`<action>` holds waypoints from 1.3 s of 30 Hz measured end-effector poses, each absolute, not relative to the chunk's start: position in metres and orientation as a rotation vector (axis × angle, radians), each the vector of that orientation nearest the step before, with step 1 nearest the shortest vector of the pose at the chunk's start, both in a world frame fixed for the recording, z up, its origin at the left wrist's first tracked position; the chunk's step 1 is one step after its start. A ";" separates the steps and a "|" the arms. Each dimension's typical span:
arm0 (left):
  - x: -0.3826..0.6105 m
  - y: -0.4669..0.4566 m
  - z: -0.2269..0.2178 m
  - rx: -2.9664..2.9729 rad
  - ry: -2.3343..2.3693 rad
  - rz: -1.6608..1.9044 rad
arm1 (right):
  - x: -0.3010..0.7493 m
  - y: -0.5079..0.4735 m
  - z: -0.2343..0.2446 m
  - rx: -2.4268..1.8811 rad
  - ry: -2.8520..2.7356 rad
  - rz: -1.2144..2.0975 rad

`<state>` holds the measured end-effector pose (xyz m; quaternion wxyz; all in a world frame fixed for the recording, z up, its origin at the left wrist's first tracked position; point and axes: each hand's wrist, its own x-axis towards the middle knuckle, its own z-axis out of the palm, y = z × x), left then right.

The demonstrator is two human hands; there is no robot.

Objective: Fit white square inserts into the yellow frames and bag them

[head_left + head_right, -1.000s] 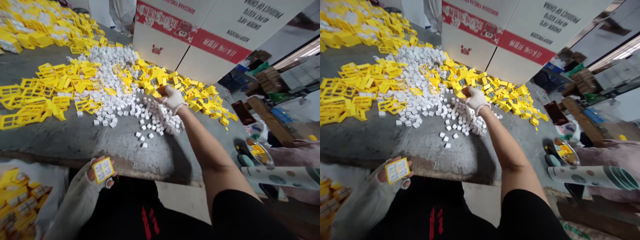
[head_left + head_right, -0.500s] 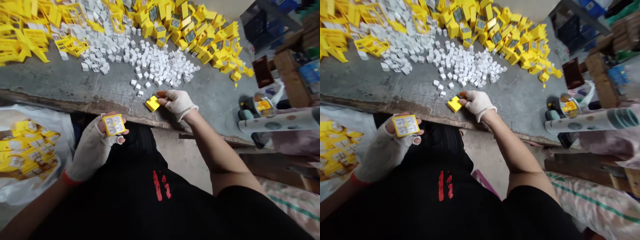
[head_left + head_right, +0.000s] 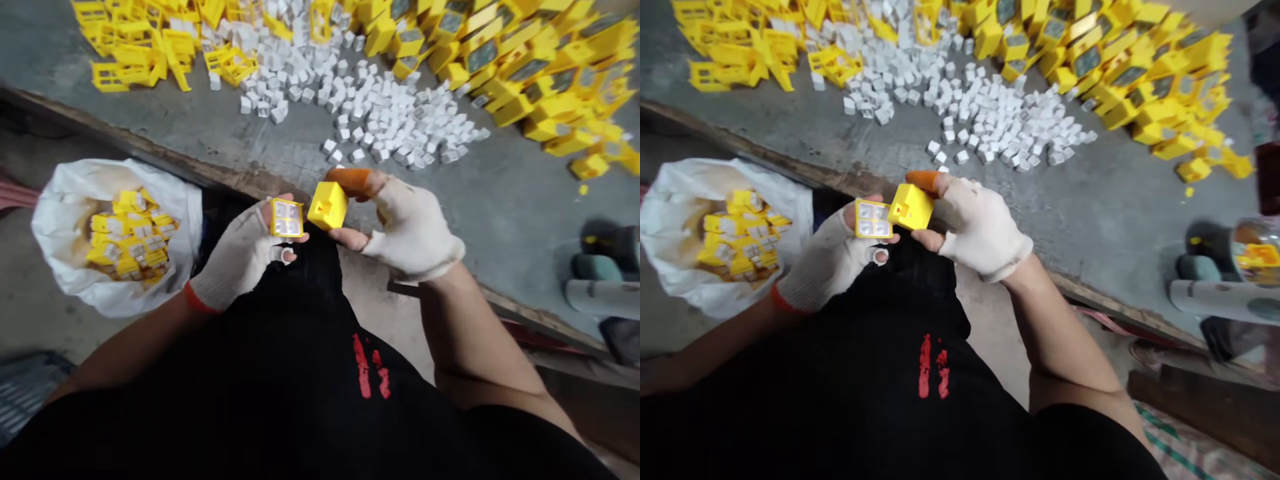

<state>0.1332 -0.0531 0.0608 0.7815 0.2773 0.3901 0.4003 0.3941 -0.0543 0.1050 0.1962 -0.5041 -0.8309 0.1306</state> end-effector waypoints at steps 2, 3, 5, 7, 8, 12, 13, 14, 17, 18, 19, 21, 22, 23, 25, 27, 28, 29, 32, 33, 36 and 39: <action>0.133 -0.054 0.064 0.596 0.818 0.854 | 0.391 -0.057 0.108 -1.215 -2.319 0.344; 0.133 -0.054 0.065 0.599 0.807 0.849 | 0.390 -0.057 0.110 -1.162 -2.326 0.333; 0.133 -0.055 0.066 0.605 0.796 0.842 | 0.386 -0.056 0.112 -1.108 -2.353 0.345; 0.134 -0.055 0.067 0.605 0.806 0.833 | 0.383 -0.054 0.114 -1.088 -2.376 0.387; 0.134 -0.055 0.068 0.604 0.812 0.831 | 0.382 -0.054 0.115 -1.080 -2.381 0.412; 0.136 -0.055 0.070 0.599 0.836 0.833 | 0.380 -0.052 0.114 -1.114 -2.368 0.537; 0.136 -0.056 0.071 0.600 0.842 0.834 | 0.379 -0.052 0.114 -1.131 -2.361 0.565; 0.137 -0.056 0.071 0.599 0.847 0.835 | 0.379 -0.051 0.113 -1.128 -2.358 0.578; 0.137 -0.059 0.069 0.611 0.864 0.846 | 0.377 -0.051 0.110 -1.049 -2.393 0.533; 0.136 -0.061 0.069 0.632 0.874 0.849 | 0.376 -0.052 0.109 -1.019 -2.419 0.497; 0.134 -0.062 0.069 0.674 0.890 0.861 | 0.373 -0.053 0.107 -1.000 -2.443 0.454; 0.129 -0.063 0.071 0.854 0.935 0.882 | 0.366 -0.058 0.102 -1.025 -2.473 0.363; 0.127 -0.063 0.073 0.982 0.967 0.900 | 0.362 -0.061 0.098 -1.065 -2.467 0.320; 0.124 -0.062 0.076 1.115 1.008 0.924 | 0.357 -0.064 0.094 -1.118 -2.444 0.288; 0.119 -0.060 0.082 1.334 1.091 0.952 | 0.349 -0.067 0.084 -1.217 -2.343 0.300; 0.117 -0.059 0.088 1.431 1.137 0.958 | 0.344 -0.067 0.076 -1.280 -2.144 0.466; 0.116 -0.059 0.091 1.449 1.139 0.950 | 0.342 -0.066 0.073 -1.278 -2.014 0.600; 0.116 -0.059 0.093 1.460 1.135 0.939 | 0.341 -0.065 0.071 -1.259 -1.875 0.750; 0.117 -0.063 0.100 1.496 1.119 0.970 | 0.337 -0.064 0.074 -1.177 -1.558 1.088; 0.118 -0.065 0.101 1.506 1.114 0.991 | 0.335 -0.065 0.075 -1.164 -1.511 1.129; 0.119 -0.068 0.104 1.491 1.112 1.068 | 0.328 -0.067 0.078 -1.178 -1.410 1.150; 0.114 -0.067 0.098 1.450 1.170 1.072 | 0.322 -0.066 0.071 -1.164 -1.284 1.232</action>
